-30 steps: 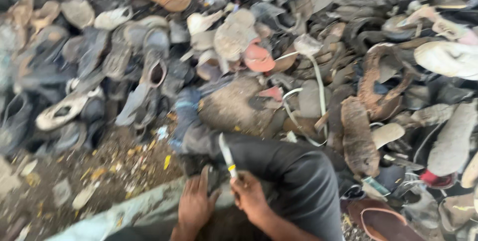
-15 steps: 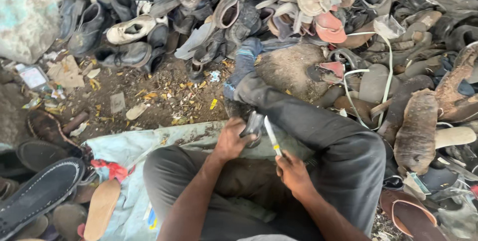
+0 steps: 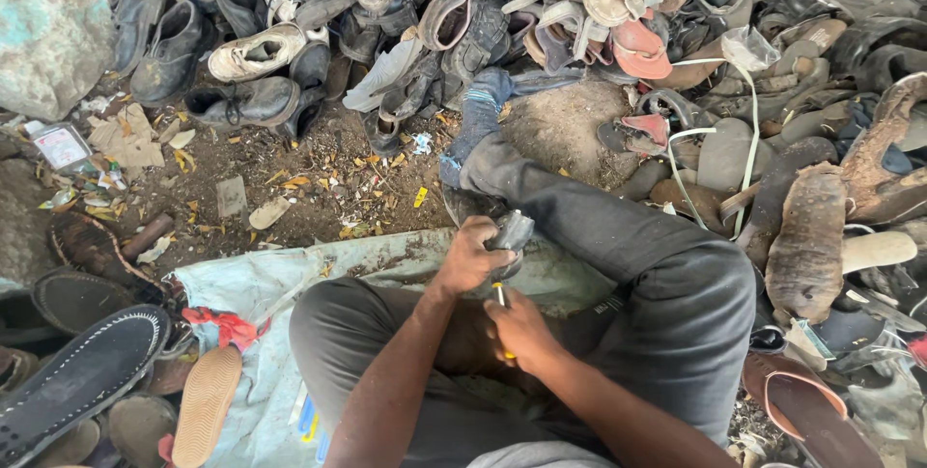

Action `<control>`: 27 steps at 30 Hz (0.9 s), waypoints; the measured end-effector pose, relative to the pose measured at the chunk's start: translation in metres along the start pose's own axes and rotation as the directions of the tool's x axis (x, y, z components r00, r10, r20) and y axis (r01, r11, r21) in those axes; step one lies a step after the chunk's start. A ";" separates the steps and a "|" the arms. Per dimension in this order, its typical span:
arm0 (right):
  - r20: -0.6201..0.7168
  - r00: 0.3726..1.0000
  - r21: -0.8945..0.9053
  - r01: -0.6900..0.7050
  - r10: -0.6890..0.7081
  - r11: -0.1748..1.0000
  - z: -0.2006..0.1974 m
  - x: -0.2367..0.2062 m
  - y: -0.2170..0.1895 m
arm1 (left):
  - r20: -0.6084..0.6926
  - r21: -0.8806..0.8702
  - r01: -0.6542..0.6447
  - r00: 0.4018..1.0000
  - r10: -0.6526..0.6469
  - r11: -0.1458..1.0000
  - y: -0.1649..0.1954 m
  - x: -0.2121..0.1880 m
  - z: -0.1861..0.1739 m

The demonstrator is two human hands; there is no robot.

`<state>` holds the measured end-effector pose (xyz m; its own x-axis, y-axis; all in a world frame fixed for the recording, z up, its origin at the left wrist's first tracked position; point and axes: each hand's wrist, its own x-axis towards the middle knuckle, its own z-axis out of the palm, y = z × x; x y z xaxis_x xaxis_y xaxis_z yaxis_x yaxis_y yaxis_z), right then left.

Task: The person trims and scrapes the soles of various used shoes using a small knife while sitting amidst a large pile of discarded footwear.

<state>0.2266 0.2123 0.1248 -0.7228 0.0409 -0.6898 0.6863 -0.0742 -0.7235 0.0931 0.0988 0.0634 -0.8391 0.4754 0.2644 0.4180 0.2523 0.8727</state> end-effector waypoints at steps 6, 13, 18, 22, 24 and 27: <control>-0.076 0.997 0.023 0.013 -0.011 1.000 0.036 -0.009 0.041 | -0.041 -0.146 0.052 0.997 -0.058 0.988 0.001 -0.002 0.009; 0.102 0.993 -0.014 0.057 -0.055 0.998 0.034 0.008 0.053 | 0.028 -0.491 0.228 0.969 -0.247 0.841 0.008 0.005 0.012; 0.143 0.975 -0.004 -0.170 0.169 0.985 -0.014 -0.044 0.061 | 0.051 -0.218 -0.104 0.992 0.118 0.970 0.022 0.011 -0.008; 0.051 0.978 0.119 -0.208 0.203 0.971 -0.037 -0.062 0.049 | 0.113 0.085 -0.391 0.918 0.381 0.917 0.028 0.014 -0.018; 0.021 0.979 0.164 -0.202 0.201 0.965 -0.034 -0.060 0.042 | 0.148 0.088 -0.335 0.936 0.320 0.938 0.025 0.016 -0.017; -0.026 0.990 0.199 -0.130 0.138 0.971 -0.021 -0.055 0.038 | 0.107 0.037 -0.334 0.938 0.329 0.942 0.017 0.020 -0.013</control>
<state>0.2937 0.2280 0.1346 -0.6188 0.0566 -0.7835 0.7444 -0.2760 -0.6080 0.0786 0.1018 0.0887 -0.6127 0.6191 0.4912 0.6869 0.1098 0.7184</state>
